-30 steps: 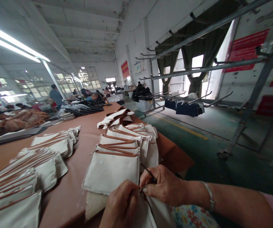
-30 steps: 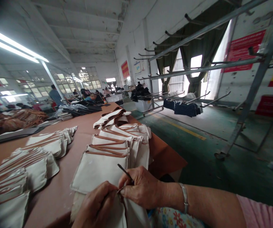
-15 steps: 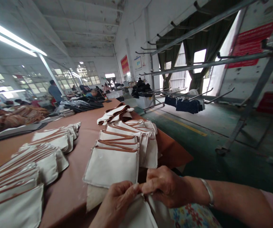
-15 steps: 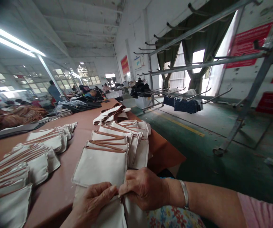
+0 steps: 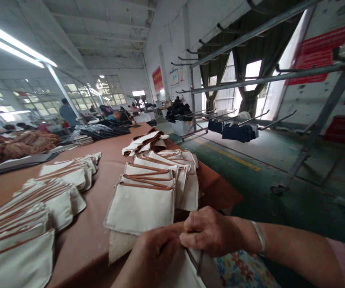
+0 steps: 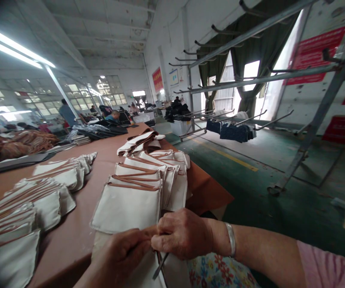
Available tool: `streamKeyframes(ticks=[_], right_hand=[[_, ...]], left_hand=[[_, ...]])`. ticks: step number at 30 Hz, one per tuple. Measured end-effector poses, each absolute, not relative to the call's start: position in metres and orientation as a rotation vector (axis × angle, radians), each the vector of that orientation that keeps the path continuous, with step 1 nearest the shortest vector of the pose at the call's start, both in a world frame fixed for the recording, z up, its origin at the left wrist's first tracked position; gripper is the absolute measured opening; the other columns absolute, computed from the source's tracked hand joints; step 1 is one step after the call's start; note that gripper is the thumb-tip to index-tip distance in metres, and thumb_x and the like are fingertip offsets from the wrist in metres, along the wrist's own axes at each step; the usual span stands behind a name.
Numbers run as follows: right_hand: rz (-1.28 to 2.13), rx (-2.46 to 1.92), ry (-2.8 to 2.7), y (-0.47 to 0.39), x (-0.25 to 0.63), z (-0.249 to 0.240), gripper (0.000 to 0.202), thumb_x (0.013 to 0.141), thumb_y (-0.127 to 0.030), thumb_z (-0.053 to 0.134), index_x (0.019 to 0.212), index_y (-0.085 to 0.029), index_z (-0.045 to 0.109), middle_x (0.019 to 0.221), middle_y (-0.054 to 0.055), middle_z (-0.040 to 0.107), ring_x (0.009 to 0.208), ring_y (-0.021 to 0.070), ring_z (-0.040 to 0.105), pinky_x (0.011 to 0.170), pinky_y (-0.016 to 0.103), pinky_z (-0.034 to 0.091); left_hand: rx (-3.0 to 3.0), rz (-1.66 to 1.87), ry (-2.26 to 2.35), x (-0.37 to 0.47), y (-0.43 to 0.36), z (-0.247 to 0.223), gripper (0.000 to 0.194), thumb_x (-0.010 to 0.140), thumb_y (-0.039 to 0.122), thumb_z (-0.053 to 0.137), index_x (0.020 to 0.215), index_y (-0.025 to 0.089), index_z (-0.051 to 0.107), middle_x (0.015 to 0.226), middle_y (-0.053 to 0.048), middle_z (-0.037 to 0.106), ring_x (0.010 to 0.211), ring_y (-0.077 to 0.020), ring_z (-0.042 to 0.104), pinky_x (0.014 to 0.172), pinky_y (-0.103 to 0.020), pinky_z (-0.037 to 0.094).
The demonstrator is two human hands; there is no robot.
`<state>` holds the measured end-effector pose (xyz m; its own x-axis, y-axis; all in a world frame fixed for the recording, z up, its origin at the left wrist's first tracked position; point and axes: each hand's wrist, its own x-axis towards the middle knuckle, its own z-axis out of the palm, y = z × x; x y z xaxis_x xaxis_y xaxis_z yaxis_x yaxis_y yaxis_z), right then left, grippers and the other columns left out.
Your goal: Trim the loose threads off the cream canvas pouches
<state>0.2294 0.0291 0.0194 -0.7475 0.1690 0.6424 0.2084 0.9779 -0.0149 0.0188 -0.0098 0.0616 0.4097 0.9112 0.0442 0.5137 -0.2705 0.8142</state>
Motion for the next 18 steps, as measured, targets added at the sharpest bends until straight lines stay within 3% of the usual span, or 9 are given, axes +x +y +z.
streamKeyframes(ticks=[3, 5, 9, 11, 15, 18], right_hand=[[0.189, -0.242, -2.372, 0.029, 0.231, 0.021, 0.014, 0.089, -0.019, 0.046, 0.097, -0.016, 0.058, 0.076, 0.005, 0.061, 0.068, 0.0162, 0.054, 0.06, 0.026, 0.042], [0.517, -0.372, -2.284, 0.028, 0.232, 0.026, 0.021, 0.086, -0.026, 0.054, 0.103, -0.014, 0.056, 0.079, 0.004, 0.06, 0.066, 0.0148, 0.054, 0.06, 0.025, 0.044], [1.071, -0.668, -2.157, 0.029, 0.232, 0.047, 0.031, 0.094, -0.04, 0.049, 0.092, -0.011, 0.061, 0.076, 0.002, 0.058, 0.065, 0.0124, 0.053, 0.059, 0.021, 0.043], [1.156, -0.68, -2.189, 0.032, 0.23, 0.055, 0.031, 0.095, -0.037, 0.049, 0.084, -0.011, 0.064, 0.075, 0.002, 0.059, 0.067, 0.012, 0.056, 0.06, 0.02, 0.043], [1.101, -0.581, -2.311, 0.038, 0.224, 0.057, 0.013, 0.083, -0.023, 0.063, 0.079, -0.011, 0.067, 0.072, -0.001, 0.059, 0.064, 0.0099, 0.054, 0.061, 0.018, 0.042], [1.324, -0.637, -2.247, 0.038, 0.224, 0.05, 0.013, 0.083, -0.022, 0.064, 0.08, -0.01, 0.067, 0.068, -0.002, 0.057, 0.061, 0.0081, 0.049, 0.054, 0.016, 0.038]], left_hand=[[2.139, 0.69, 1.285, 0.018, -0.009, 0.057, 0.023, 0.082, 0.014, 0.054, 0.061, 0.017, 0.064, 0.06, 0.002, 0.057, 0.056, -0.0124, 0.051, 0.053, -0.02, 0.035], [2.211, 0.704, 1.29, 0.015, -0.009, 0.053, 0.022, 0.081, 0.013, 0.054, 0.062, 0.017, 0.063, 0.061, 0.002, 0.058, 0.055, -0.0117, 0.052, 0.054, -0.02, 0.036], [2.261, 0.865, 1.255, 0.013, -0.01, 0.045, 0.02, 0.08, 0.011, 0.053, 0.063, 0.02, 0.06, 0.059, 0.003, 0.054, 0.052, -0.0105, 0.05, 0.052, -0.019, 0.036], [2.271, 0.935, 1.241, 0.015, -0.011, 0.043, 0.02, 0.082, 0.012, 0.053, 0.066, 0.021, 0.06, 0.06, 0.003, 0.055, 0.054, -0.011, 0.051, 0.054, -0.019, 0.038], [2.273, 0.955, 1.188, 0.017, -0.013, 0.047, 0.021, 0.084, 0.013, 0.054, 0.066, 0.021, 0.059, 0.062, 0.003, 0.058, 0.055, -0.0111, 0.053, 0.056, -0.019, 0.039], [2.077, 0.968, 1.178, 0.016, -0.016, 0.05, 0.02, 0.085, 0.019, 0.059, 0.065, 0.019, 0.06, 0.062, 0.003, 0.056, 0.057, -0.0107, 0.05, 0.057, -0.02, 0.037]])
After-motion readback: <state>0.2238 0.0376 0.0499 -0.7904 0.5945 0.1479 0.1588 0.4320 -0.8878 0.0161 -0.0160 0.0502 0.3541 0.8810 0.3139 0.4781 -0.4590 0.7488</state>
